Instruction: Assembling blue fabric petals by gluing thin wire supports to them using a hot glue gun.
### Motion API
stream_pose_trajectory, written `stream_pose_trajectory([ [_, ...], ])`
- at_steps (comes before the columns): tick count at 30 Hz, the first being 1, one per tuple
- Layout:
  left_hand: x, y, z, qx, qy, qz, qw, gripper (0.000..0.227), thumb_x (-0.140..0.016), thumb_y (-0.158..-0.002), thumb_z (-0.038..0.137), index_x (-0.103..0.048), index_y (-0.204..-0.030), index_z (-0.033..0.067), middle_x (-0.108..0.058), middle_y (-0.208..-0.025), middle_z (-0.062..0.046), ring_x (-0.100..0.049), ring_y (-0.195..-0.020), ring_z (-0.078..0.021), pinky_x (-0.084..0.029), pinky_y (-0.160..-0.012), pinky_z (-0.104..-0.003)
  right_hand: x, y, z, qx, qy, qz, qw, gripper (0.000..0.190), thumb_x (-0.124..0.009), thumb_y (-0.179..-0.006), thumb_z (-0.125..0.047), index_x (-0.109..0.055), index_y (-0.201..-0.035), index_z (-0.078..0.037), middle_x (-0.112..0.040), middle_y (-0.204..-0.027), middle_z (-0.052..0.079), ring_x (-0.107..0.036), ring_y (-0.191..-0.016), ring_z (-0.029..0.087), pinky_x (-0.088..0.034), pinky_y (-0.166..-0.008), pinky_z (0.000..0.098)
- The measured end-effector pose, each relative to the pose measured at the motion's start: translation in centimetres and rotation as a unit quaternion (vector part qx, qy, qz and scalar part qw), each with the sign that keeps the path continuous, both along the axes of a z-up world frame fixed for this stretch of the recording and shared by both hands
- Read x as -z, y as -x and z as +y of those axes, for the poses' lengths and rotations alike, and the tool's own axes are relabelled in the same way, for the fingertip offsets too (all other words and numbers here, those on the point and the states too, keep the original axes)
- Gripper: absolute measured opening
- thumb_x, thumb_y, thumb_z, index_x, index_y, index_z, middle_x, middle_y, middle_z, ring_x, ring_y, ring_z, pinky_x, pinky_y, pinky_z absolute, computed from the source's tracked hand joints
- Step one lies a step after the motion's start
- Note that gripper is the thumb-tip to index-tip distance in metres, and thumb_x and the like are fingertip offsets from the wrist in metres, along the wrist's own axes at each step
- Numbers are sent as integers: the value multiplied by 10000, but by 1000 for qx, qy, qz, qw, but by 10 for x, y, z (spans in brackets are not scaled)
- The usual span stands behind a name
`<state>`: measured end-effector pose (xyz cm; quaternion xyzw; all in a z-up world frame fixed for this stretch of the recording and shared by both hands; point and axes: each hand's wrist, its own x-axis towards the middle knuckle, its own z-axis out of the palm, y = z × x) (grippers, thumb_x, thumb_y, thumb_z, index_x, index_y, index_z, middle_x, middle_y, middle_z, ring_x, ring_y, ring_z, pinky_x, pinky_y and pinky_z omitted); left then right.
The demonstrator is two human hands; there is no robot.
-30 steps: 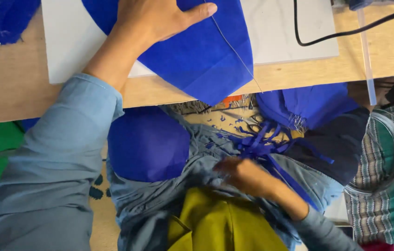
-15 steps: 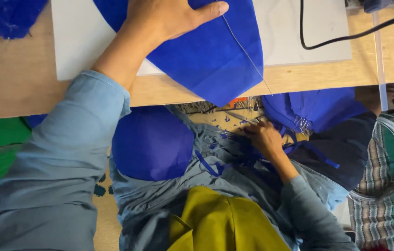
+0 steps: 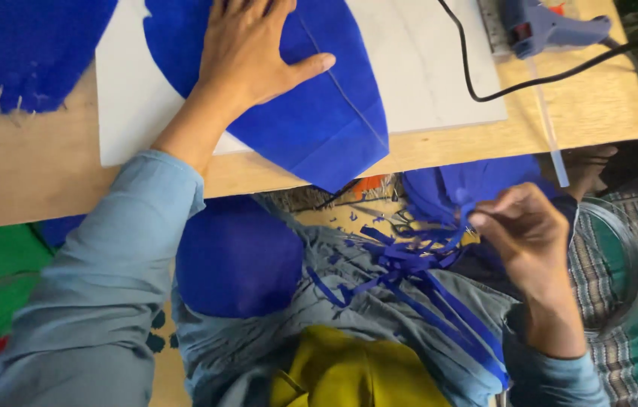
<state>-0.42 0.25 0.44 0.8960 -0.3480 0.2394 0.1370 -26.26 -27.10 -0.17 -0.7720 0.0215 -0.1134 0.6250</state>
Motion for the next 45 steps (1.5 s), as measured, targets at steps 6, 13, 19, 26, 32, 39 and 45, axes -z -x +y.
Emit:
stream_pose_trajectory([
  [6, -5, 0, -2, -9, -7, 77, 997, 738, -515, -813, 663, -505, -1193, 30, -407, -1308, -145, -303, -1197, -370, -190, -953, -557, -46, 11, -3, -29, 66, -134, 988, 99, -583, -805, 33, -536, -791, -53, -632, -823, 81, -678, -747, 157, -614, -709, 241],
  [13, -5, 2, -1, -14, -21, 119, 993, 792, -440, -808, 681, -451, -1255, 27, -331, -1365, -142, -219, -1254, -374, -133, -989, -560, -78, -1, 11, -23, 176, -147, 973, 46, -566, -819, 88, -576, -802, 47, -614, -822, 185, -657, -712, 237, -560, -662, 265],
  [19, -12, 4, -4, -32, -33, 135, 990, 810, -420, -776, 708, -443, -1251, 52, -319, -1373, -130, -211, -1264, -367, -128, -1001, -552, -95, -32, 24, -62, 188, -166, 966, 87, -510, -891, 40, -592, -914, 54, -616, -865, 186, -617, -735, 217, -516, -666, 255],
  [26, -21, 6, -4, -64, -64, 186, 978, 882, -321, -708, 767, -391, -1292, 110, -254, -1412, -74, -147, -1304, -317, -89, -1031, -518, -66, -111, 69, -158, 169, -250, 940, 139, -592, -829, 82, -626, -906, -28, -595, -865, 112, -590, -822, 190, -506, -774, 264],
  [32, -10, 5, -2, -62, -15, 108, 992, 811, -440, -672, 745, -494, -1191, 124, -429, -1320, -103, -326, -1258, -350, -229, -1011, -570, -65, -189, 104, -147, 232, -336, 901, 125, -645, -778, 41, -699, -845, -50, -577, -879, 144, -569, -718, 229, -475, -617, 307],
  [39, -16, 11, 3, -60, 54, 67, 994, 771, -542, -638, 672, -551, -1134, 83, -498, -1248, -147, -387, -1211, -390, -268, -981, -588, -50, -299, 106, -147, 198, -248, 937, 162, -613, -800, 84, -661, -919, -15, -629, -820, 137, -625, -768, 217, -523, -685, 303],
  [45, -17, 9, 3, -63, 42, 77, 994, 754, -615, -572, 584, -553, -1127, 79, -497, -1242, -148, -382, -1212, -395, -274, -980, -592, -52, -327, 122, -157, 226, -282, 919, 80, -711, -811, 48, -634, -835, 46, -626, -810, 193, -637, -782, 310, -523, -659, 339],
])
